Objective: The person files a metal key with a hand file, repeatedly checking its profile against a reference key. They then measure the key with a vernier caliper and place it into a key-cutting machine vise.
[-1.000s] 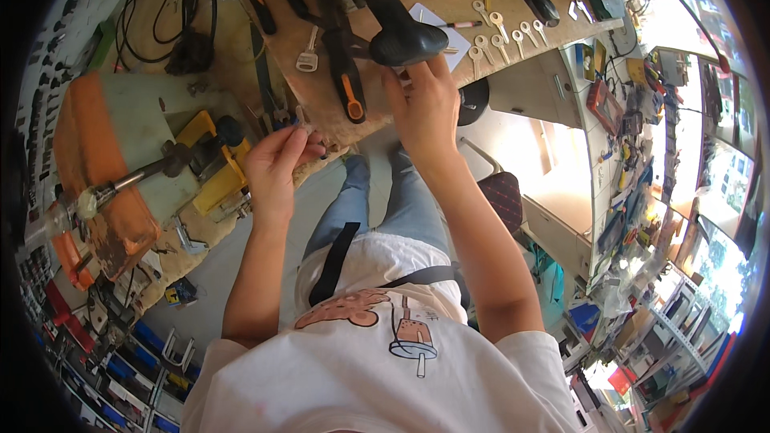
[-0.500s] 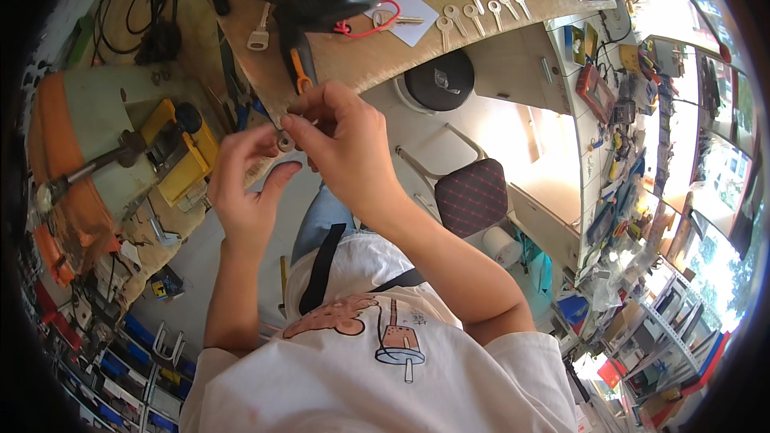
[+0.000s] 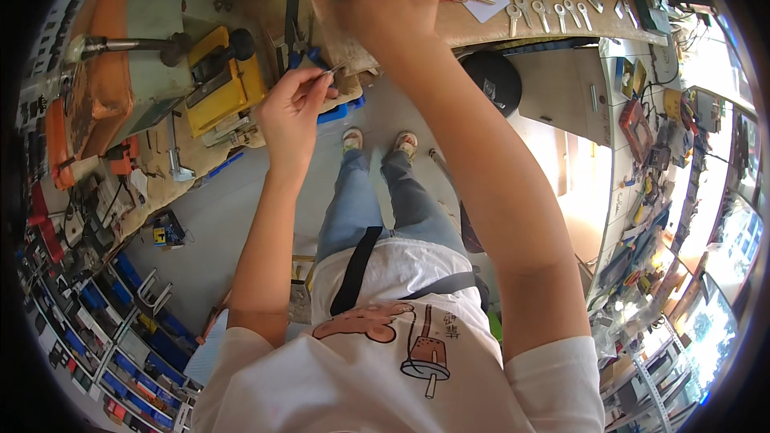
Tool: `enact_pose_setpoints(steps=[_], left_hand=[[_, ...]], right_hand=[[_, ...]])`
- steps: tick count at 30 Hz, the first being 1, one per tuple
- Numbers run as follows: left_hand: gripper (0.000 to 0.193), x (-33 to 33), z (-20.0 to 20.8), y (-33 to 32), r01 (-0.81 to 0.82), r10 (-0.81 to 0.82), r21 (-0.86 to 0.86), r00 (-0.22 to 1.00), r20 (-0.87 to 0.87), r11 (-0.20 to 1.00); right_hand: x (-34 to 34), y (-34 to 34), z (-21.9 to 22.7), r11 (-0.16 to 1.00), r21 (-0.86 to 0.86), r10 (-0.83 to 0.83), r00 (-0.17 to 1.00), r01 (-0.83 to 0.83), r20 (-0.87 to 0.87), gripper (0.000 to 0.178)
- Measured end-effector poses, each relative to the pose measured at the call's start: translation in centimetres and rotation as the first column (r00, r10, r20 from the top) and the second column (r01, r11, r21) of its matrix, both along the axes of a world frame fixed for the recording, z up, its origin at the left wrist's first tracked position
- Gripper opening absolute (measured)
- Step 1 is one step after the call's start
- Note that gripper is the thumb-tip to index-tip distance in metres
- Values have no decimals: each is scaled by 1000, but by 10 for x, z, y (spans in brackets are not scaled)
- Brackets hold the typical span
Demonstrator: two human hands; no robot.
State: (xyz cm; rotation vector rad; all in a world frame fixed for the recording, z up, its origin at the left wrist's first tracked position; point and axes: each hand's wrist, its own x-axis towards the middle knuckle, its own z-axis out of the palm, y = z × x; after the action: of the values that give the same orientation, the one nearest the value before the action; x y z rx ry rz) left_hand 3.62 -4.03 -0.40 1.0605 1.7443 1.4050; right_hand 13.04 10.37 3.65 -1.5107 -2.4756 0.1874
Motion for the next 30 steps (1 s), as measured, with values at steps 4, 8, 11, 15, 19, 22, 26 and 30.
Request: enact_pose_setpoints(steps=[4, 8, 11, 15, 19, 22, 26, 30], left_hand=[[9, -4, -13, 3, 61, -48, 85, 988, -147, 994], [10, -12, -20, 4, 151, -73, 180, 922, -380, 972], [13, -15, -22, 9, 205, -49, 277, 874, -483, 939], [14, -20, -25, 12, 288, -90, 313, 849, -520, 905], [14, -25, -26, 15, 326, -127, 338, 858, -498, 883], [12, -25, -31, 16, 313, -187, 298, 904, -385, 902], [10, -28, -40, 18, 383, -232, 221, 832, -504, 897], [11, -31, -31, 20, 471, -210, 200, 681, -702, 859]], right_hand=[[28, -38, 5, 999, -19, 28, 941, -36, -337, 48], [72, -127, 15, 850, -521, -419, 696, 76, -583, 61], [92, -179, 2, 834, -549, -425, 693, 50, -582, 57], [74, -193, -7, 935, -349, -228, 859, 62, -458, 46], [61, -195, -22, 943, -298, -256, 897, 150, -361, 47], [58, -195, -26, 954, -245, -254, 900, 173, -355, 46], [61, -195, -31, 973, -139, -216, 937, 183, -274, 53], [65, -197, -21, 977, -163, -175, 954, 138, -242, 49]])
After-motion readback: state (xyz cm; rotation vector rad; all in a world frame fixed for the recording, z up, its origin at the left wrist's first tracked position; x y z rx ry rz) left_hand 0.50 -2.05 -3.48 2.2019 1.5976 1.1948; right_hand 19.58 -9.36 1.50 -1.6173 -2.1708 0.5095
